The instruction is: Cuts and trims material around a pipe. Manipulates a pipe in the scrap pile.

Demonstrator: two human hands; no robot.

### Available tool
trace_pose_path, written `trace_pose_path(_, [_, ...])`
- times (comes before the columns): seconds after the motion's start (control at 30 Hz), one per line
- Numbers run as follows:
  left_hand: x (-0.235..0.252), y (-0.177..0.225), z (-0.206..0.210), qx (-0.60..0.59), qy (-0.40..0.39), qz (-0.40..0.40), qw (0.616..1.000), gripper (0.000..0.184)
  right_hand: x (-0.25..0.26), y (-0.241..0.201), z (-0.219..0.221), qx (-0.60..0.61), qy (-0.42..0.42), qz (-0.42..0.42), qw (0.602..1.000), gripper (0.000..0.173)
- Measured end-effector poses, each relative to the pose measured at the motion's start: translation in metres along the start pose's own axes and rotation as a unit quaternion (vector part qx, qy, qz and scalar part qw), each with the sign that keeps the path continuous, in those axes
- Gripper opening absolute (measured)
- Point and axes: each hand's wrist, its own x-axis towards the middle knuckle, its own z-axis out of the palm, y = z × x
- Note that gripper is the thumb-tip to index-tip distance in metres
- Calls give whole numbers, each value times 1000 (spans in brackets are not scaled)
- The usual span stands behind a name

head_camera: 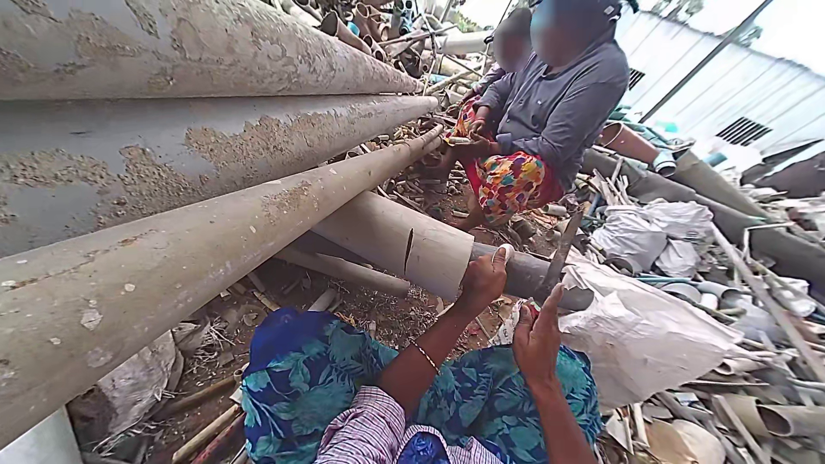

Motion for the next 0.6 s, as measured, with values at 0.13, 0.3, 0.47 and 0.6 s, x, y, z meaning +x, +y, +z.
trace_pose_path(0.13, [-4,4,0,21,-8,-1,1000,53,0,19,12,-44,-258,162,951,65])
trace_pose_path(0.3, [-6,5,0,30,-10,-1,999,54,-6,20,13,7,-249,163,955,66])
trace_pose_path(0.47, [-3,5,-3,21,-9,-6,1000,54,-9,26,25,29,-243,164,956,69])
trace_pose_path(0.6, [-4,6,-3,18,-10,-13,1000,55,-6,24,15,49,-244,165,954,69])
